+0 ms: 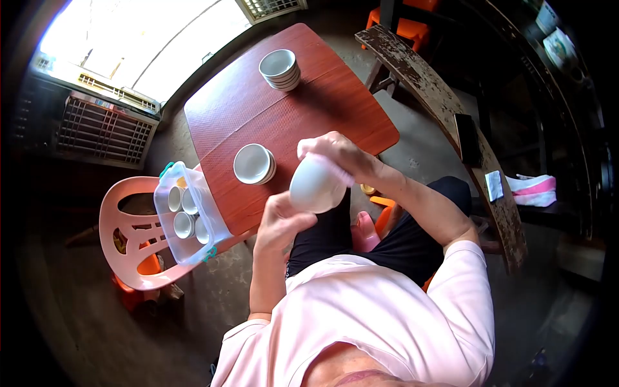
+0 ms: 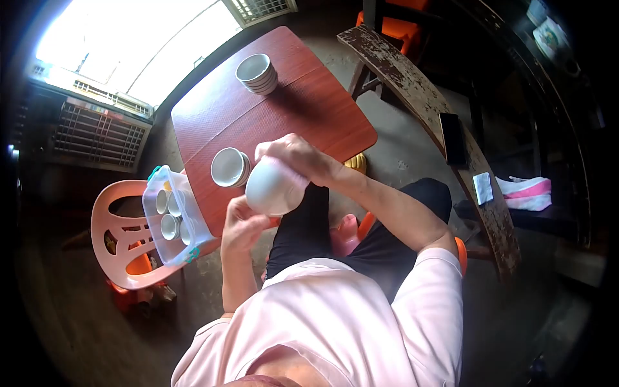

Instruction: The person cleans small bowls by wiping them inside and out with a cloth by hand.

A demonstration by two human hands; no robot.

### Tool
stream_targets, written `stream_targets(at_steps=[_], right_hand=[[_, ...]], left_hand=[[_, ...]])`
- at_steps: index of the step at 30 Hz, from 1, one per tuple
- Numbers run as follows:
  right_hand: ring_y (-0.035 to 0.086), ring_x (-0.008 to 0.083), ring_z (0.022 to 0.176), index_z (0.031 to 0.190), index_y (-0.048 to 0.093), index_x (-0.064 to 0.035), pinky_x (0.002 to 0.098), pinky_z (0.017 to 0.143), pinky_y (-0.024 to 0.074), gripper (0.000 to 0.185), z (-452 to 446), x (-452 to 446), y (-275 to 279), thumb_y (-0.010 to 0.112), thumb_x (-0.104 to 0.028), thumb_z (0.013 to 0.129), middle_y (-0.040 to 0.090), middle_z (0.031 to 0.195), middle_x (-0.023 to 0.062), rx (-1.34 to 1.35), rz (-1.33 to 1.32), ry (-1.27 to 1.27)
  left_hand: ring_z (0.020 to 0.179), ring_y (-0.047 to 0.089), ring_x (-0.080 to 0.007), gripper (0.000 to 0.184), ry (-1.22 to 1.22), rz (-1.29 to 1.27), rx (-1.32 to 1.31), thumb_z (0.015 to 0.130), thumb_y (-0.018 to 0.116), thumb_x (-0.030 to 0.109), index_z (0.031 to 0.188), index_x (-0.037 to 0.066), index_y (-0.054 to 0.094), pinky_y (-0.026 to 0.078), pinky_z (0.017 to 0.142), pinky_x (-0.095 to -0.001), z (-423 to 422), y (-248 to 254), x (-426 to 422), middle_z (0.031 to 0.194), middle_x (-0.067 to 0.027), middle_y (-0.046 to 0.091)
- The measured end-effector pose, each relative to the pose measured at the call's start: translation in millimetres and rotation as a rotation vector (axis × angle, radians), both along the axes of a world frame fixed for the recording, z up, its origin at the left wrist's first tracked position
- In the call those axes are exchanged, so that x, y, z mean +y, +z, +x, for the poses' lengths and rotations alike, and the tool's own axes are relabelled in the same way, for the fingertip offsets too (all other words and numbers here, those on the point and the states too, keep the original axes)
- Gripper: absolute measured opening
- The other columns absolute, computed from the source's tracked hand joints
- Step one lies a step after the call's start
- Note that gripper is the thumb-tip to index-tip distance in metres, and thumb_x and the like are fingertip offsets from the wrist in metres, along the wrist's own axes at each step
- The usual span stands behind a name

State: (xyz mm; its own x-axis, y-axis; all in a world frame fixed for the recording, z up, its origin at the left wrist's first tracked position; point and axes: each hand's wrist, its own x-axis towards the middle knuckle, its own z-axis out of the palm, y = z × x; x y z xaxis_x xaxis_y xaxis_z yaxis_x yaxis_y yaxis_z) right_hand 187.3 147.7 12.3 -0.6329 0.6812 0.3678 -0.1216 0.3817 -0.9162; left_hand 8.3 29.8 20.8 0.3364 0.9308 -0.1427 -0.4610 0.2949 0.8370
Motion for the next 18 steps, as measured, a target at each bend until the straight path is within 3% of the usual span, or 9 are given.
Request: stream_targets(at_steps=[1, 3, 5, 6, 8, 10, 12, 15, 18], right_hand=[[0.065, 0.0210, 0.074, 0.098, 0.059, -0.0029, 0.0346, 0.070, 0.0510, 0.019, 3.4, -5.9, 23.4, 0.051, -0.018, 0.089, 0.064, 0.080, 0.0130, -0.212, -0.186, 0.039], [0.064, 0.0214, 0.072, 0.096, 0.057, -0.0024, 0.0343, 0.068, 0.0495, 0.023, 4.6, -9.1, 26.1, 0.046, -0.021, 0.092, 0.062, 0.077, 0.0120, -0.129, 0.053, 0.082], [0.062, 0.0201, 0.070, 0.096, 0.057, -0.0025, 0.0324, 0.068, 0.0496, 0.023, -4.4, 0.2, -5.0, 0.047, -0.022, 0.092, 0.061, 0.074, 0.0101, 0.156, -0.133, 0.157], [0.060, 0.0173, 0.073, 0.095, 0.058, -0.0028, 0.0304, 0.069, 0.0495, 0.020, -16.3, -12.3, -17.9, 0.052, -0.021, 0.091, 0.060, 0.079, 0.0071, 0.583, -0.256, 0.059], [0.058, 0.0131, 0.082, 0.098, 0.058, -0.0039, 0.0279, 0.074, 0.0487, 0.018, -34.6, -11.1, -66.1, 0.056, -0.021, 0.091, 0.060, 0.091, 0.0046, 0.770, -0.563, 0.326], [0.058, 0.0113, 0.082, 0.098, 0.059, -0.0040, 0.0272, 0.075, 0.0482, 0.017, -33.4, -9.1, -69.4, 0.055, -0.020, 0.093, 0.059, 0.091, 0.0035, 0.843, -0.795, 0.468], [0.059, 0.0123, 0.080, 0.096, 0.060, -0.0042, 0.0281, 0.074, 0.0482, 0.017, -18.8, -14.2, -43.8, 0.054, -0.020, 0.093, 0.060, 0.087, 0.0028, 0.734, -1.204, 0.208], [0.060, 0.0152, 0.080, 0.099, 0.061, -0.0053, 0.0285, 0.075, 0.0489, 0.021, -6.6, 7.5, -24.5, 0.052, -0.023, 0.093, 0.062, 0.089, 0.0028, 0.025, 0.046, 0.203], [0.060, 0.0151, 0.084, 0.101, 0.060, -0.0060, 0.0273, 0.081, 0.0491, 0.022, -16.4, -14.5, -32.7, 0.056, -0.025, 0.091, 0.062, 0.097, 0.0035, 0.396, -0.518, 0.169]], left_hand=[[0.097, 0.062, -0.0162, 0.033, 0.024, -0.008, -0.091, 0.074, 0.073, -0.005, 0.105, -0.007, 0.064, 0.047, 0.090, -0.0309, 0.8, -0.6, 3.9, 0.105, -0.0099, 0.067], [0.097, 0.063, -0.0168, 0.032, -0.059, 0.029, 0.008, 0.075, 0.073, -0.004, 0.105, -0.006, 0.064, 0.047, 0.091, -0.0315, -7.2, -4.6, 0.7, 0.104, -0.0104, 0.067], [0.097, 0.063, -0.0167, 0.029, 0.020, 0.110, -0.035, 0.075, 0.073, -0.005, 0.103, -0.006, 0.065, 0.048, 0.090, -0.0309, -0.7, -6.9, -1.0, 0.102, -0.0107, 0.067], [0.096, 0.062, -0.0164, 0.029, 0.062, 0.159, -0.051, 0.074, 0.073, -0.005, 0.102, -0.006, 0.065, 0.048, 0.089, -0.0306, 2.7, -6.4, 0.5, 0.102, -0.0107, 0.067], [0.094, 0.062, -0.0140, 0.027, 0.142, 0.205, -0.051, 0.073, 0.073, -0.008, 0.099, -0.006, 0.065, 0.048, 0.087, -0.0284, 9.9, -2.2, 4.1, 0.099, -0.0092, 0.067], [0.092, 0.061, -0.0124, 0.028, 0.098, 0.177, 0.116, 0.073, 0.073, -0.009, 0.100, -0.006, 0.065, 0.048, 0.084, -0.0270, 5.9, -9.6, 3.9, 0.098, -0.0082, 0.067], [0.089, 0.060, -0.0095, 0.026, 0.005, 0.119, 0.268, 0.074, 0.072, -0.007, 0.100, -0.006, 0.065, 0.047, 0.080, -0.0245, -4.7, -12.9, 1.1, 0.095, -0.0061, 0.067], [0.088, 0.060, -0.0088, 0.025, -0.064, 0.025, 0.124, 0.076, 0.073, -0.003, 0.100, -0.006, 0.065, 0.046, 0.077, -0.0233, -0.9, 5.4, 2.7, 0.094, -0.0056, 0.067], [0.086, 0.061, -0.0111, 0.025, 0.038, 0.129, 0.039, 0.076, 0.073, -0.002, 0.099, -0.007, 0.065, 0.046, 0.078, -0.0245, -1.6, -7.3, -1.9, 0.095, -0.0070, 0.067]])
